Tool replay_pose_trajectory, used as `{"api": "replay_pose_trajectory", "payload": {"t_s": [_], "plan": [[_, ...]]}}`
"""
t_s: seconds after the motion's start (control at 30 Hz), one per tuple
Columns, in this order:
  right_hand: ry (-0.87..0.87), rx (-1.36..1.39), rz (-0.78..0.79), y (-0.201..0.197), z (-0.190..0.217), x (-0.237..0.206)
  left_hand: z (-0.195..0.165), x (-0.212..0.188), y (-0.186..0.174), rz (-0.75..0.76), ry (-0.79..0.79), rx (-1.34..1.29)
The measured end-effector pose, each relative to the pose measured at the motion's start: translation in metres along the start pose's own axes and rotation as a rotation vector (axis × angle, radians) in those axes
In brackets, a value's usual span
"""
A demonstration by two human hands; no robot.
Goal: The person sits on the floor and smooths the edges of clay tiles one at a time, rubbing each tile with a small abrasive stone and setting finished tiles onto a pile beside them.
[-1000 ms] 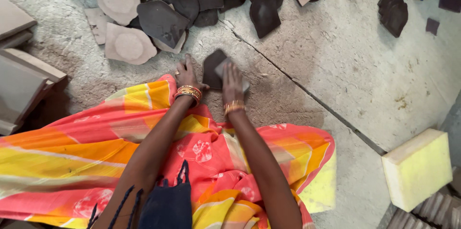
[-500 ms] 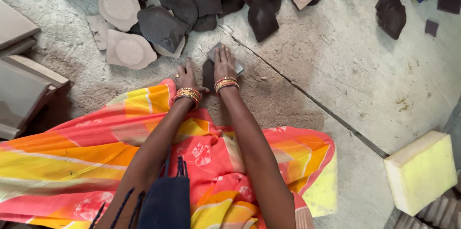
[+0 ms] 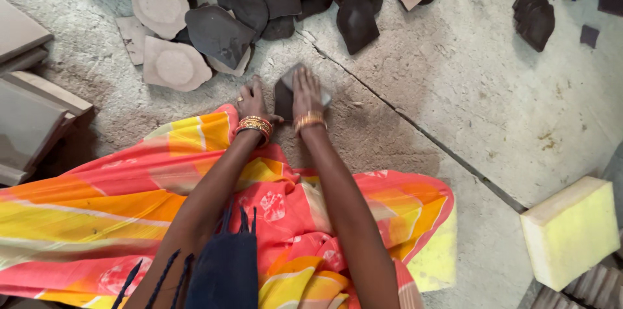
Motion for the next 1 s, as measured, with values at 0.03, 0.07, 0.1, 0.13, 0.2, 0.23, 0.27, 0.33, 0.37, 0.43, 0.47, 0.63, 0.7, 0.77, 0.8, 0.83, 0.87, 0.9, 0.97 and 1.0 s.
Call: {"api": "replay_pose_trajectory", "payload": {"t_s": [0.03, 0.07, 0.1, 0.13, 0.2, 0.23, 0.27, 0.33, 0.37, 0.43, 0.47, 0.63, 0.7, 0.77, 0.8, 0.83, 0.87, 0.9, 0.97, 1.0], "plan": [[0.011, 0.031, -0.113, -0.014, -0.005, 0.010, -0.001, 0.000, 0.000, 0.013, 0.000, -0.001], [0.011, 0.045, -0.127, -0.019, -0.007, 0.017, -0.002, 0.001, 0.000, 0.021, 0.003, -0.004], [0.012, 0.059, -0.138, -0.023, -0.009, 0.019, -0.002, 0.002, -0.001, 0.016, -0.004, -0.003], [0.011, 0.072, -0.144, -0.021, -0.009, 0.018, -0.001, 0.002, -0.001, 0.016, -0.014, -0.002], [-0.009, 0.056, -0.159, -0.008, -0.006, 0.006, -0.002, 0.002, 0.000, 0.008, -0.011, -0.001], [-0.022, 0.049, -0.170, -0.004, -0.002, -0.006, -0.003, 0.001, -0.002, -0.009, 0.005, -0.004], [-0.019, 0.069, -0.118, 0.007, 0.002, -0.019, -0.004, -0.001, -0.002, -0.021, 0.020, -0.004], [-0.004, 0.108, -0.017, 0.025, 0.007, -0.044, 0.000, -0.001, 0.000, -0.007, -0.018, -0.012], [-0.015, 0.105, -0.086, 0.019, 0.011, -0.053, 0.002, -0.001, 0.000, -0.001, -0.036, -0.017], [-0.040, 0.094, -0.229, 0.002, 0.015, -0.059, 0.004, -0.001, 0.006, 0.072, -0.060, -0.032], [-0.023, 0.107, -0.095, 0.012, 0.013, -0.053, 0.005, -0.001, 0.008, 0.103, -0.072, -0.040], [0.025, -0.041, -0.020, -0.005, -0.006, 0.001, -0.001, 0.001, -0.002, 0.059, -0.037, -0.007], [-0.012, 0.065, -0.242, -0.028, -0.008, 0.009, -0.003, 0.001, -0.006, 0.048, -0.026, -0.005], [-0.023, 0.097, -0.260, -0.024, -0.008, 0.002, -0.004, 0.000, -0.008, 0.044, -0.022, 0.018], [-0.014, 0.075, -0.171, -0.005, -0.008, -0.005, -0.005, -0.001, -0.007, 0.044, -0.017, 0.019], [-0.007, 0.053, -0.082, 0.013, -0.007, -0.016, -0.005, -0.001, -0.007, 0.043, -0.014, 0.020], [-0.011, 0.061, -0.115, 0.019, -0.004, -0.033, -0.005, -0.003, -0.006, 0.045, -0.013, 0.024], [-0.013, 0.070, -0.145, 0.026, 0.000, -0.052, -0.006, -0.005, -0.004, 0.048, 0.004, 0.060], [-0.045, 0.127, -0.255, 0.034, 0.009, -0.086, -0.010, -0.009, 0.001, 0.060, 0.048, 0.132], [-0.079, 0.173, -0.338, 0.034, 0.013, -0.099, -0.010, -0.010, 0.002, 0.059, 0.057, 0.143]]}}
Point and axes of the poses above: each hand's wrist, its own x-axis towards the middle knuckle, its own y-axis out of the palm, z = x × y, the point moved 10 cm from there along x, towards the middle knuckle, and after that the axes turned 14 degrees about -y, right-handed, at the moved point
